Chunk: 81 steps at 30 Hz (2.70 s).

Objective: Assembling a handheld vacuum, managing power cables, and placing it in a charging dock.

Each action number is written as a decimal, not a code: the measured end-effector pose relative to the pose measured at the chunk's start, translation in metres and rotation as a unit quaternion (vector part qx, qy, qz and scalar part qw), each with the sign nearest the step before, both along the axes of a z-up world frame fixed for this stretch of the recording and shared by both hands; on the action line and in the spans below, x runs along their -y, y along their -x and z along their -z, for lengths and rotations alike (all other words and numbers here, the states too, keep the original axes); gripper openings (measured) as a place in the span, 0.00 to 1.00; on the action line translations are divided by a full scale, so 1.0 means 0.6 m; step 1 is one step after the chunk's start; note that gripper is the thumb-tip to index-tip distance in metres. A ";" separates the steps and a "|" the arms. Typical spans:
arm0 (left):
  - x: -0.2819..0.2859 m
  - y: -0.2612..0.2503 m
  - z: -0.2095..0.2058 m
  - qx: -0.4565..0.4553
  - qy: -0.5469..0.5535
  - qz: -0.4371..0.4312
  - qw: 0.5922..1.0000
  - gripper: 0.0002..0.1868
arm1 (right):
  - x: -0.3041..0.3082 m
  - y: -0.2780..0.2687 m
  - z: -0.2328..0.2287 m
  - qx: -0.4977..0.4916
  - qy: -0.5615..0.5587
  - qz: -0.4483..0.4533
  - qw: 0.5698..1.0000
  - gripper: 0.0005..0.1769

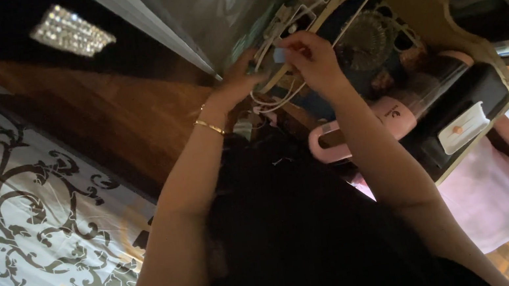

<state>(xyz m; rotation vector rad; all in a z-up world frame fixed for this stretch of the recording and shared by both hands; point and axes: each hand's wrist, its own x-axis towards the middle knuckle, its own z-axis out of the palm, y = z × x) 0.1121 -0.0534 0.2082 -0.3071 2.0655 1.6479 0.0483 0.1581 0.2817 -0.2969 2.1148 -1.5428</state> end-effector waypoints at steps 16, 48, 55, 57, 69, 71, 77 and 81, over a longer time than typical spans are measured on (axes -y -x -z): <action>-0.022 -0.049 -0.074 -0.081 0.074 0.039 0.993 0.56 | 0.011 -0.017 0.032 -0.133 -0.006 -0.057 0.990 0.14; -0.004 -0.077 -0.070 -0.131 0.003 0.011 0.991 0.56 | 0.064 -0.008 -0.011 -0.227 -0.181 -0.171 0.942 0.07; -0.004 -0.077 -0.060 -0.127 -0.002 0.003 0.992 0.57 | 0.061 -0.009 0.001 -0.241 -0.190 -0.156 0.939 0.10; -0.004 -0.078 -0.059 -0.133 -0.004 0.002 0.991 0.56 | 0.060 -0.010 0.008 -0.257 -0.165 -0.159 0.939 0.09; -0.002 -0.091 -0.036 -0.017 -0.205 -0.105 0.973 0.35 | 0.053 -0.050 0.013 -0.289 -0.128 -0.124 0.941 0.15; 0.000 -0.090 -0.048 -0.025 -0.198 -0.101 0.975 0.35 | 0.048 -0.053 0.033 -0.316 -0.132 -0.115 0.933 0.09; 0.004 -0.097 -0.087 -0.008 -0.136 -0.083 0.987 0.38 | 0.042 -0.053 0.036 -0.339 -0.093 -0.109 0.930 0.05; 0.007 -0.105 -0.094 -0.033 -0.154 -0.072 0.985 0.40 | 0.043 -0.052 0.021 -0.272 -0.103 -0.141 0.946 0.05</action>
